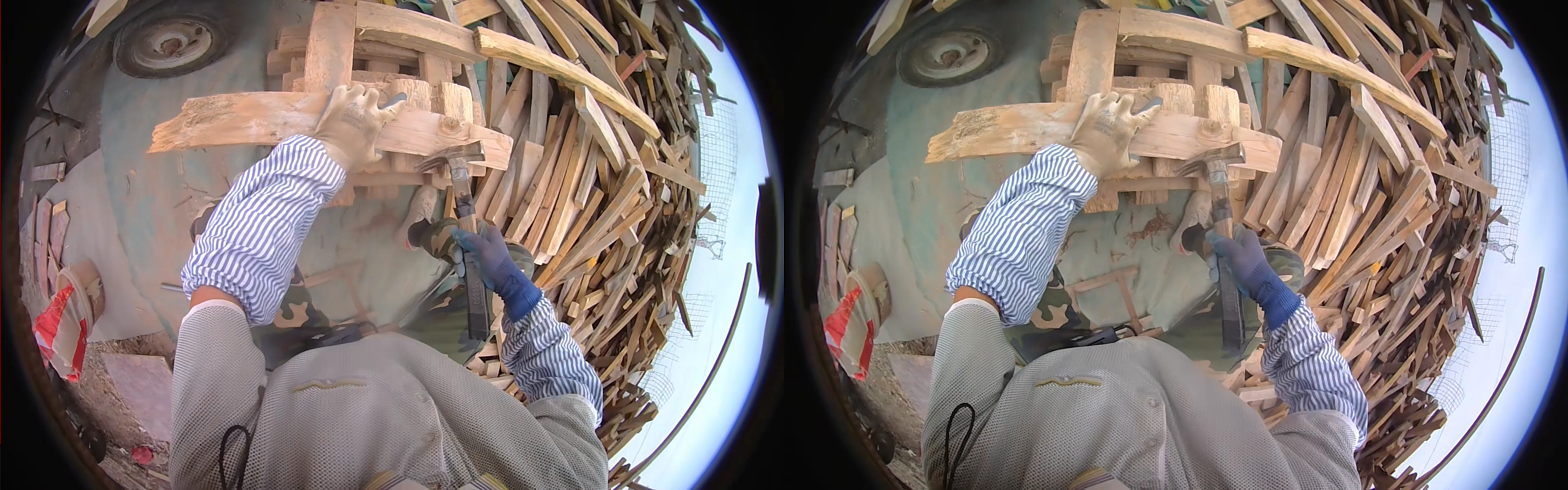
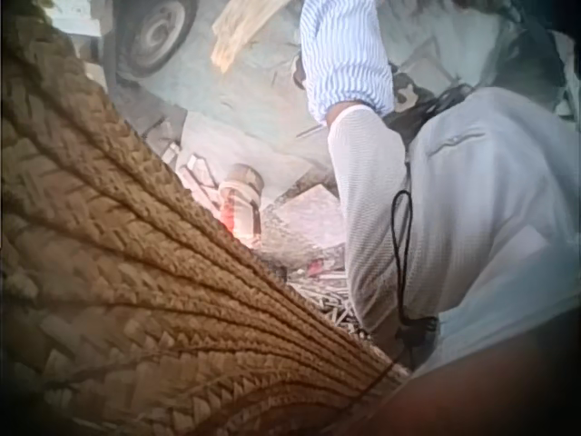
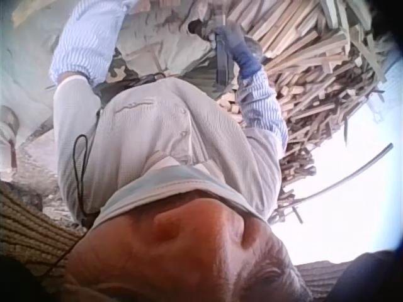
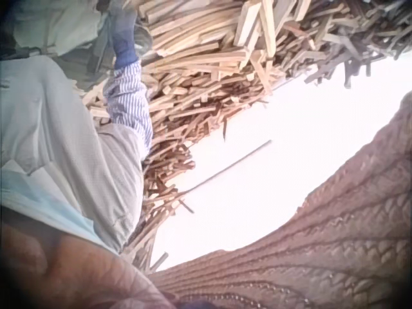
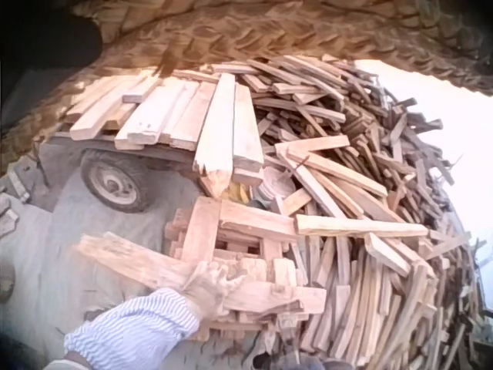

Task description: Hammering and disassembling wooden planks to build or repair a structure.

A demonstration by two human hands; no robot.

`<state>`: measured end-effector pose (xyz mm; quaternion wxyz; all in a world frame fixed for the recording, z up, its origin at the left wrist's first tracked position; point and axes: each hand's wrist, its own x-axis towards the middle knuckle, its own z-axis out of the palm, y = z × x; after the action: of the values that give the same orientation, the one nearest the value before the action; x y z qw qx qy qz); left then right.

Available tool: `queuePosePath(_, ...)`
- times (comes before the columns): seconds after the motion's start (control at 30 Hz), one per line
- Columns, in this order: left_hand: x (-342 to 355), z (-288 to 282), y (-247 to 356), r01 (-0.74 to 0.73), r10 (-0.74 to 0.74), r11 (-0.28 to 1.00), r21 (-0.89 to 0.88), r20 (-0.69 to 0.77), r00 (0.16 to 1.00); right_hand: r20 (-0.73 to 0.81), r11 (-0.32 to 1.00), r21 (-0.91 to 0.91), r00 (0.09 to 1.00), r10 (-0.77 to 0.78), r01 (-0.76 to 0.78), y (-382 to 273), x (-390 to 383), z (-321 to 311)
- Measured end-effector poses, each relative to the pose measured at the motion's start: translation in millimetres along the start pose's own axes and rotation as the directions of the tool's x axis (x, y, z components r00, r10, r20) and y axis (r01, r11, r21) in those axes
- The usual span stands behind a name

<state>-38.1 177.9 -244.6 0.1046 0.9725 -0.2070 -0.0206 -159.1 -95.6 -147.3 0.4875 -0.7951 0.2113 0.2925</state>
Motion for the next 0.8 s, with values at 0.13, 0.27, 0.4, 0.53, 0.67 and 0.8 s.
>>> queuePosePath(0.13, -11, 10, -3, -0.08, 0.083, 0.996, 0.04, -0.084, 0.993, 0.087, 0.971, -0.208, 0.987, 0.135, -0.115, -21, -11, -9)
queuePosePath(0.27, -15, 11, -1, -0.094, 0.107, 0.993, 0.07, -0.216, 0.971, -0.053, 0.985, -0.171, 0.997, -0.05, 0.041, -59, -33, -50)
queuePosePath(0.4, -18, 22, -1, -0.129, 0.152, 0.987, 0.1, -0.278, 0.949, -0.153, 0.963, -0.174, 0.961, -0.232, 0.205, -78, -16, -69)
queuePosePath(0.53, -21, 25, 4, -0.129, 0.146, 0.988, 0.081, -0.264, 0.953, 0.059, 0.902, -0.424, 0.992, 0.113, -0.077, -44, 5, -46)
queuePosePath(0.67, -8, 10, 0, -0.099, 0.119, 0.987, 0.126, -0.162, 0.98, 0.129, 0.92, -0.382, 0.981, 0.146, -0.087, -31, 9, -39)
queuePosePath(0.8, -11, 3, 0, -0.08, 0.097, 0.988, 0.132, -0.125, 0.987, 0.014, 0.774, -0.627, 0.991, 0.131, -0.093, -37, 7, -41)
